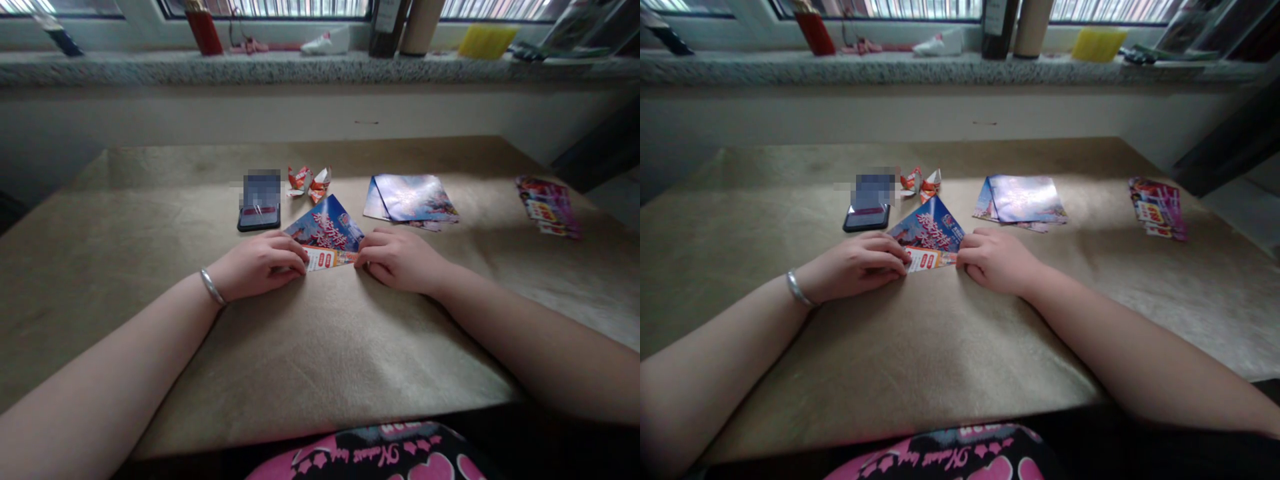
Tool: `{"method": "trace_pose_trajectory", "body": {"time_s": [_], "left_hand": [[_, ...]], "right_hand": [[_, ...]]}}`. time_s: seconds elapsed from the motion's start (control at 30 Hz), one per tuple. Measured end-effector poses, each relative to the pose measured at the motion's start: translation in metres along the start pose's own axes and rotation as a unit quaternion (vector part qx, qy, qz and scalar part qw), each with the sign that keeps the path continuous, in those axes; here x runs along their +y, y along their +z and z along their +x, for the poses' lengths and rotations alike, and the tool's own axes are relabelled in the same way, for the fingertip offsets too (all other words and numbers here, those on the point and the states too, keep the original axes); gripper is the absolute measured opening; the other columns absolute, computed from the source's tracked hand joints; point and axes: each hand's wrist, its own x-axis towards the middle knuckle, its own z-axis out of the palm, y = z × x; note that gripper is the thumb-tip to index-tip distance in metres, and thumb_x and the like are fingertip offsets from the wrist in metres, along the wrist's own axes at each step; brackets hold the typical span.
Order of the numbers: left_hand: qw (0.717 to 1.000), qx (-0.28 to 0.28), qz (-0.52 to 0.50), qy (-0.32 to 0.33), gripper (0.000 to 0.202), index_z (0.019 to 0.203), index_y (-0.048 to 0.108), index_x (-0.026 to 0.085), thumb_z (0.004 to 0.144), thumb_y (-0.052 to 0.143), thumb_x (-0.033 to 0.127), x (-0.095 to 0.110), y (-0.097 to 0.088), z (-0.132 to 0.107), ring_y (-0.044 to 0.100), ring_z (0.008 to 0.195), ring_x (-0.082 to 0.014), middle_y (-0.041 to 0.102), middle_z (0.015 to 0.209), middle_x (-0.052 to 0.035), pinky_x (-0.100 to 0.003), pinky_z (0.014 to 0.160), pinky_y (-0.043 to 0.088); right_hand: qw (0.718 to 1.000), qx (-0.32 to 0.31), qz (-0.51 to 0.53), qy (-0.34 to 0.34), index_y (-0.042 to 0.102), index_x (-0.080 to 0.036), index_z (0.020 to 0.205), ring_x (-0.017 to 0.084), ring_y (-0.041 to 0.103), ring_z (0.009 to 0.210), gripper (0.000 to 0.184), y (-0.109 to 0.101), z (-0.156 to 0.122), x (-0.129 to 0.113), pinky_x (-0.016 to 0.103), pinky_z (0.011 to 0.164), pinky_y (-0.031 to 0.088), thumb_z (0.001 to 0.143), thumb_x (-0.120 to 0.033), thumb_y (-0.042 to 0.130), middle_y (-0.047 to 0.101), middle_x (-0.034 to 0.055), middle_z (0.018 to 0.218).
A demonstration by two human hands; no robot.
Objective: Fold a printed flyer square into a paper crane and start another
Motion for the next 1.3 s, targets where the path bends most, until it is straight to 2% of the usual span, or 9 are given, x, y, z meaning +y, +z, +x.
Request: {"method": "trace_pose_trajectory", "body": {"time_s": [0.13,0.3,0.47,0.63,0.77,0.9,1.1,1.2,1.3], "left_hand": [[0.999,0.006,0.032,-0.021,0.020,0.099,0.064,0.019,0.087,0.050,0.023,0.005,0.003,0.003,0.057,0.099,-0.0177,0.064,0.109,-0.0076,-0.033,0.088,0.048],[0.993,0.048,0.088,-0.055,0.033,0.119,0.059,0.021,0.088,0.053,0.032,0.004,0.008,0.004,0.054,0.109,-0.0219,0.060,0.122,-0.0081,-0.041,0.096,0.044],[0.991,0.030,0.116,-0.062,0.043,0.121,0.059,0.021,0.086,0.057,0.046,0.005,0.011,0.003,0.055,0.111,-0.0250,0.061,0.124,-0.0072,-0.044,0.096,0.044],[0.993,0.036,0.111,-0.033,0.030,0.117,0.062,0.023,0.090,0.050,0.030,0.008,0.010,0.007,0.057,0.108,-0.0218,0.063,0.122,-0.0045,-0.041,0.093,0.047],[0.997,0.041,0.069,0.019,0.030,0.115,0.062,0.023,0.089,0.047,0.016,0.009,0.010,0.009,0.056,0.111,-0.0188,0.064,0.121,-0.0021,-0.041,0.100,0.044],[0.998,0.047,0.023,0.035,0.033,0.110,0.064,0.022,0.088,0.043,0.009,0.009,0.009,0.009,0.055,0.115,-0.0159,0.066,0.117,-0.0018,-0.036,0.099,0.047],[0.998,0.046,0.005,0.035,0.033,0.103,0.065,0.020,0.088,0.038,0.007,0.008,0.010,0.010,0.057,0.112,-0.0145,0.067,0.113,-0.0048,-0.035,0.096,0.050],[0.997,0.056,0.041,0.032,0.028,0.097,0.066,0.020,0.091,0.040,0.012,0.009,0.010,0.011,0.059,0.110,-0.0164,0.066,0.116,-0.0046,-0.040,0.098,0.048],[0.993,0.059,0.093,0.032,0.025,0.099,0.065,0.021,0.090,0.043,0.014,0.011,0.008,0.012,0.057,0.114,-0.0190,0.061,0.125,-0.0039,-0.044,0.099,0.046]], "right_hand": [[1.000,0.022,-0.013,0.005,0.068,-0.020,0.081,0.018,0.054,0.076,0.022,0.000,-0.001,0.002,0.030,0.066,0.041,0.078,-0.013,0.048,0.067,0.0055,0.086],[0.999,0.045,-0.006,0.015,0.069,-0.020,0.084,0.018,0.056,0.079,0.022,0.003,-0.001,0.002,0.031,0.070,0.043,0.079,-0.014,0.049,0.067,0.0057,0.087],[0.997,0.074,-0.011,0.030,0.069,-0.020,0.083,0.019,0.055,0.078,0.023,0.004,-0.002,0.002,0.033,0.072,0.044,0.077,-0.014,0.049,0.067,0.0062,0.087],[0.993,0.111,0.009,0.044,0.069,-0.020,0.086,0.019,0.055,0.081,0.024,0.000,-0.002,0.002,0.034,0.074,0.046,0.078,-0.012,0.049,0.067,0.0064,0.090],[0.990,0.132,0.021,0.039,0.069,-0.021,0.089,0.020,0.057,0.087,0.027,-0.002,-0.003,0.001,0.036,0.079,0.047,0.076,-0.010,0.048,0.067,0.0060,0.096],[0.991,0.127,0.017,0.038,0.067,-0.022,0.094,0.022,0.057,0.097,0.028,-0.002,-0.003,0.002,0.041,0.088,0.046,0.076,-0.009,0.048,0.066,0.0066,0.108],[0.991,0.120,0.026,0.056,0.065,-0.022,0.101,0.025,0.052,0.115,0.032,0.000,-0.003,0.005,0.048,0.097,0.042,0.077,-0.008,0.049,0.058,0.0097,0.126],[0.991,0.116,0.024,0.055,0.064,-0.022,0.105,0.024,0.051,0.117,0.035,0.000,-0.004,0.006,0.047,0.098,0.042,0.077,-0.007,0.049,0.056,0.0088,0.128],[0.993,0.105,0.022,0.047,0.064,-0.024,0.104,0.024,0.050,0.118,0.034,0.001,-0.005,0.007,0.049,0.098,0.042,0.077,-0.009,0.050,0.055,0.0082,0.131]]}}
